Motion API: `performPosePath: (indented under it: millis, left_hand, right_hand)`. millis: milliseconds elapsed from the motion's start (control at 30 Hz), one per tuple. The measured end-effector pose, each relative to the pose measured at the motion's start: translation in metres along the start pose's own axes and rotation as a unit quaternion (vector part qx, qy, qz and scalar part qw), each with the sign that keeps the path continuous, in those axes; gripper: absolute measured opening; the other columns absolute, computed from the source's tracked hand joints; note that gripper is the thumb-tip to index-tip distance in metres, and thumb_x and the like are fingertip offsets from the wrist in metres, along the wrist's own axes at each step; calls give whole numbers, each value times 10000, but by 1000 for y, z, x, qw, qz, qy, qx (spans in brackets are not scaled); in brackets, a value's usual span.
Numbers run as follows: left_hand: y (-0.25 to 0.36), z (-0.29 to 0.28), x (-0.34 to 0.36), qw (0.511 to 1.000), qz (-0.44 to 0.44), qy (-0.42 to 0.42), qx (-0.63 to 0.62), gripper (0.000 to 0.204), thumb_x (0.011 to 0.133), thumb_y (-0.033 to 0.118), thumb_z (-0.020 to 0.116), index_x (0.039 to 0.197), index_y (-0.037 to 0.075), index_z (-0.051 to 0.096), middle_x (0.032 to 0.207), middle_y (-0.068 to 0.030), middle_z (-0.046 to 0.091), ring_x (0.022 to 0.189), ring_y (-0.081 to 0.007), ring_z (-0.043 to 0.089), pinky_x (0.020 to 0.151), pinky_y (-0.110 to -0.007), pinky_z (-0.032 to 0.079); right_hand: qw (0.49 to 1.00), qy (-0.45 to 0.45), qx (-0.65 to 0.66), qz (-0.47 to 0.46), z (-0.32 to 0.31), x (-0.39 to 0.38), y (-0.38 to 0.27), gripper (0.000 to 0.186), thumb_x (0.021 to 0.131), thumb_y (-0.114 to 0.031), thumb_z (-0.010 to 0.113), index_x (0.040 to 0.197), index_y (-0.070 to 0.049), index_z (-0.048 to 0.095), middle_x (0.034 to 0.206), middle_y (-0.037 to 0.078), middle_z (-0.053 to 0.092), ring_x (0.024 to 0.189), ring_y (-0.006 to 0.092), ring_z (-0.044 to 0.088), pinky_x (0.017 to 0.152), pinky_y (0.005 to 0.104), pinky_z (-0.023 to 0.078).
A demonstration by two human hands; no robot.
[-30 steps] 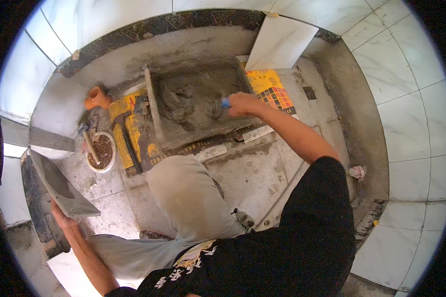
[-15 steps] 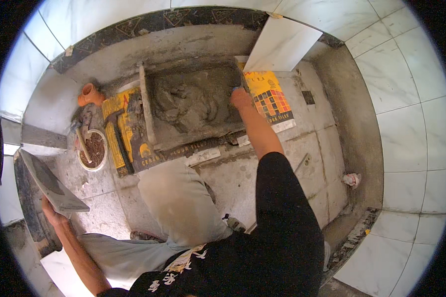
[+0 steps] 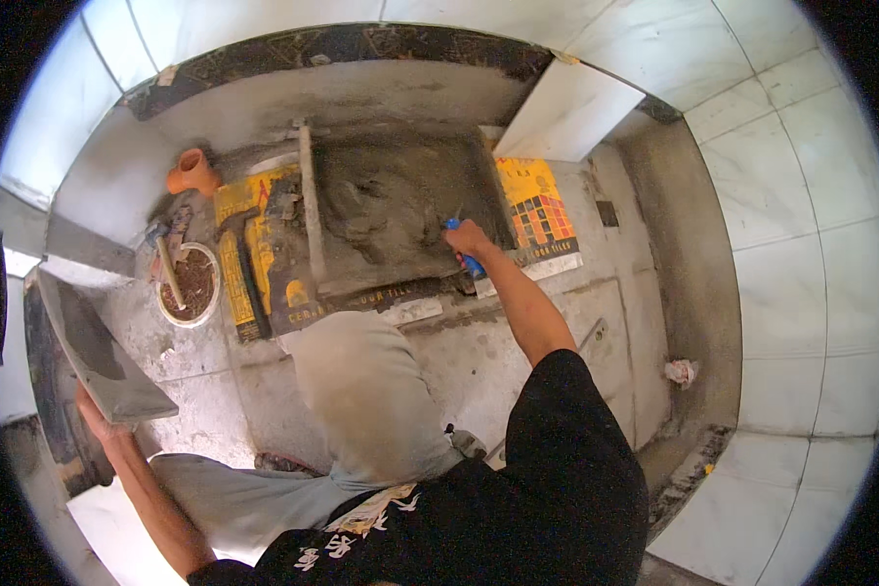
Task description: Apply mortar and place ceramic tiles on a wall section.
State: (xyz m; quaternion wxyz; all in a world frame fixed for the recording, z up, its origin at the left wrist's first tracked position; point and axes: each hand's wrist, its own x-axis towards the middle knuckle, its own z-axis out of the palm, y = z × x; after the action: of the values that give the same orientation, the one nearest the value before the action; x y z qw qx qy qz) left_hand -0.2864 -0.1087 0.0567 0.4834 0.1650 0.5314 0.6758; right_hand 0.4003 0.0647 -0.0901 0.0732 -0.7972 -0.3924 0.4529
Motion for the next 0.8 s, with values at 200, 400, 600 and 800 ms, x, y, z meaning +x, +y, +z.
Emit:
performPosePath:
  millis: [200,400,600,800]
  left_hand:
    - [1,11,-14,997,-2,-76,-18,380,906,305,490,1159,32,570,1088,-84,621,968,-212,592,859,-343,474]
    - [-13,60,-13,994,-26,-75,-69,385,896,291,508,1168,25,566,1104,-96,624,983,-228,596,868,-351,479]
    - [-14,88,-21,997,-46,-55,-44,373,887,254,549,1185,31,556,1077,-87,622,961,-204,595,845,-340,489]
    - [-19,84,-6,994,-77,-29,-73,364,906,253,550,1210,54,544,1093,-64,621,977,-202,596,845,-338,494]
  right_hand:
    - [997,-59,28,-43,-9,2,-33,294,779,-249,614,620,-32,495,544,64,479,433,163,477,384,338,423]
    - [913,-19,-346,-218,10,7,-79,332,758,-264,593,873,47,607,710,206,630,603,371,632,588,453,525]
    - [795,179,-399,-420,-16,-48,-60,435,809,-372,604,736,56,624,677,199,629,713,395,651,628,431,532]
    - [990,-134,34,-32,7,-44,-55,601,887,-536,499,871,53,614,697,229,629,774,406,646,688,483,526]
